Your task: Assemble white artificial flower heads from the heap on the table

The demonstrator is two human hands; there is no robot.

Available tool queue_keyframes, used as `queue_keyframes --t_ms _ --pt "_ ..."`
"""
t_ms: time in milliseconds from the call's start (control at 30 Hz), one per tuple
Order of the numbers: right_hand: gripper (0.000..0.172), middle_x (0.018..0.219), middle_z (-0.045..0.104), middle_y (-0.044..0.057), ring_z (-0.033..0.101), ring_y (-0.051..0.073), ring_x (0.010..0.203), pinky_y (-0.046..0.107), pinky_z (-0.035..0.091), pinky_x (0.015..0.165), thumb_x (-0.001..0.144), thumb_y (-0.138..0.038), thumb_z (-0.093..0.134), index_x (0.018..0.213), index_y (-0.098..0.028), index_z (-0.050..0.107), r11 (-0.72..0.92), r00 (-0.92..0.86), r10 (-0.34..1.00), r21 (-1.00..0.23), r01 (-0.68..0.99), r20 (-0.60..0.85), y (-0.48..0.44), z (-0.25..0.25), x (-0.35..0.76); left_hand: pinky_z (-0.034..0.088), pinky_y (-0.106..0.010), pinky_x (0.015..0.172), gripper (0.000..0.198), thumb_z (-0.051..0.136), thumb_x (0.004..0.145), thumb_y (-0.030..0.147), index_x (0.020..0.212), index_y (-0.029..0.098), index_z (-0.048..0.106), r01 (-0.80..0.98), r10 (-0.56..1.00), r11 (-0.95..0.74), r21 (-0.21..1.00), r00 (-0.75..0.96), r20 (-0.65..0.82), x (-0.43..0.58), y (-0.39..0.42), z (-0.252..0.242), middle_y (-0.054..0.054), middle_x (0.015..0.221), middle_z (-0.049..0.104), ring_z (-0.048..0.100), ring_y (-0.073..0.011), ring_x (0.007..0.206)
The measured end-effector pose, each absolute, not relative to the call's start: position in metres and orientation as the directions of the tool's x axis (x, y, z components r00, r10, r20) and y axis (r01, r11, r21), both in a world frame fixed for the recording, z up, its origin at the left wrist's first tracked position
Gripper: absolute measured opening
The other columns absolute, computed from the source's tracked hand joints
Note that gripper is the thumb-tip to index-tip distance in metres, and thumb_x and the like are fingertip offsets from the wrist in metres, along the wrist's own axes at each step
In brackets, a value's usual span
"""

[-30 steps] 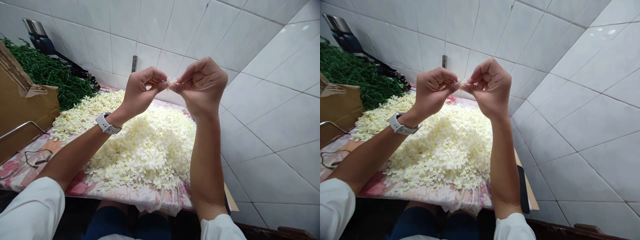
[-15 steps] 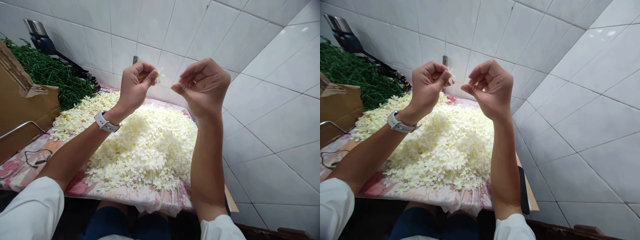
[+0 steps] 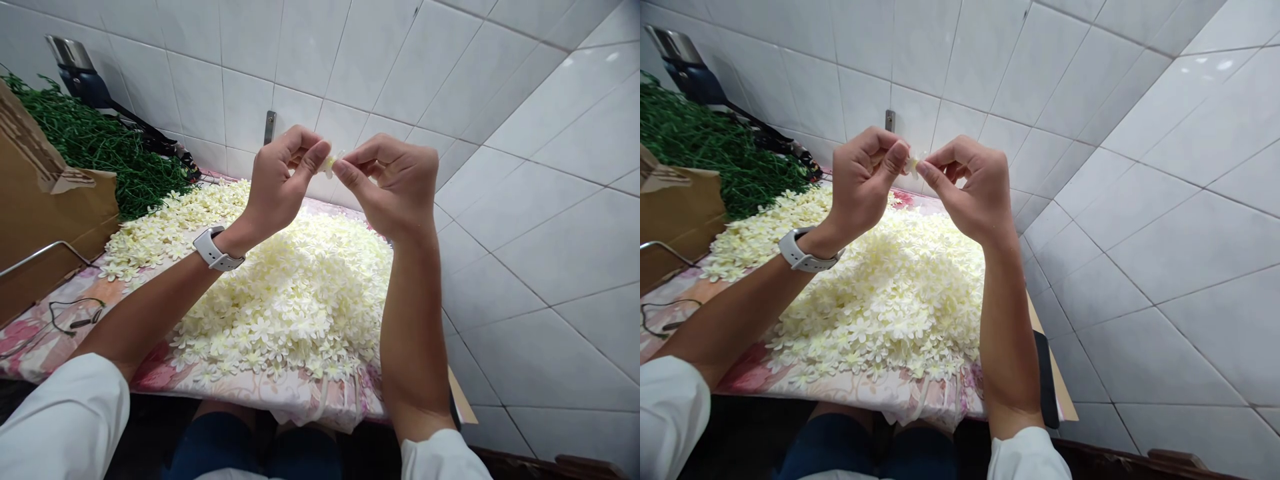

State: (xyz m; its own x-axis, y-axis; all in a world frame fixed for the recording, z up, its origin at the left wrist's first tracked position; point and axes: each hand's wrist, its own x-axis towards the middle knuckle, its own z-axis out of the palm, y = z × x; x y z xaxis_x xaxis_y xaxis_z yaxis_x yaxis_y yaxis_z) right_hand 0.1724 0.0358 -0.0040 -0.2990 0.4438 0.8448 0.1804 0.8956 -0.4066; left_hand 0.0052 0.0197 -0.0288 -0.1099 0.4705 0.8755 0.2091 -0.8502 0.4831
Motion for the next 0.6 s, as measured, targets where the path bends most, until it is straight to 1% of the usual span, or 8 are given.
queue_keyframes --t_ms 100,200,300,367,467,600 --pt "0.027 0.070 0.066 -0.002 0.061 0.013 0.066 0.033 0.056 0.064 0.080 -0.048 0.082 0.073 -0.025 0.070 0.906 -0.280 0.422 -0.392 0.158 0.862 0.0355 -0.0036 0.1733 0.056 -0.028 0.069 0.045 0.067 0.083 0.065 0.091 0.021 0.062 0.152 0.523 -0.838 0.524 -0.047 0.851 0.0037 0.0227 -0.0296 0.000 0.080 0.066 0.069 -0.0126 0.078" --pt "0.031 0.068 0.062 -0.002 0.060 0.013 0.066 0.034 0.054 0.062 0.078 -0.048 0.084 0.071 -0.024 0.067 0.914 -0.285 0.406 -0.381 0.141 0.868 0.0358 -0.0033 0.1744 0.059 -0.028 0.073 0.043 0.076 0.078 0.060 0.093 0.022 0.063 0.081 0.579 -0.812 0.578 -0.014 0.815 0.0016 0.0251 -0.0301 0.002 0.079 0.063 0.072 -0.0137 0.083" --pt "0.030 0.069 0.063 -0.002 0.060 0.013 0.067 0.034 0.053 0.062 0.079 -0.048 0.083 0.070 -0.025 0.066 0.910 -0.305 0.414 -0.400 0.110 0.858 0.0347 -0.0031 0.1745 0.062 -0.030 0.075 0.035 0.081 0.079 0.049 0.091 0.022 0.063 0.018 0.644 -0.765 0.644 -0.004 0.765 0.0001 0.0271 -0.0299 0.004 0.076 0.061 0.074 -0.0148 0.085" --pt "0.028 0.069 0.065 -0.003 0.060 0.013 0.067 0.033 0.052 0.061 0.078 -0.046 0.085 0.070 -0.025 0.067 0.909 -0.326 0.408 -0.412 0.061 0.853 0.0338 -0.0031 0.1735 0.063 -0.031 0.077 0.031 0.082 0.080 0.044 0.090 0.022 0.063 0.006 0.663 -0.748 0.663 -0.015 0.748 0.0000 0.0278 -0.0301 0.004 0.076 0.061 0.076 -0.0165 0.089" --pt "0.028 0.068 0.066 -0.003 0.060 0.013 0.066 0.032 0.051 0.059 0.075 -0.046 0.087 0.069 -0.025 0.069 0.902 -0.349 0.403 -0.431 -0.003 0.846 0.0330 -0.0032 0.1713 0.064 -0.032 0.079 0.030 0.081 0.081 0.043 0.089 0.021 0.063 0.027 0.653 -0.756 0.654 -0.039 0.757 0.0011 0.0267 -0.0306 0.003 0.081 0.064 0.077 -0.0191 0.095" --pt "0.031 0.066 0.065 -0.004 0.059 0.013 0.066 0.032 0.051 0.059 0.075 -0.050 0.085 0.067 -0.026 0.068 0.890 -0.359 0.414 -0.455 -0.034 0.836 0.0317 -0.0025 0.1696 0.064 -0.030 0.076 0.028 0.081 0.083 0.041 0.089 0.020 0.063 0.047 0.652 -0.755 0.654 -0.058 0.756 0.0031 0.0223 -0.0301 0.003 0.080 0.065 0.077 -0.0192 0.094"
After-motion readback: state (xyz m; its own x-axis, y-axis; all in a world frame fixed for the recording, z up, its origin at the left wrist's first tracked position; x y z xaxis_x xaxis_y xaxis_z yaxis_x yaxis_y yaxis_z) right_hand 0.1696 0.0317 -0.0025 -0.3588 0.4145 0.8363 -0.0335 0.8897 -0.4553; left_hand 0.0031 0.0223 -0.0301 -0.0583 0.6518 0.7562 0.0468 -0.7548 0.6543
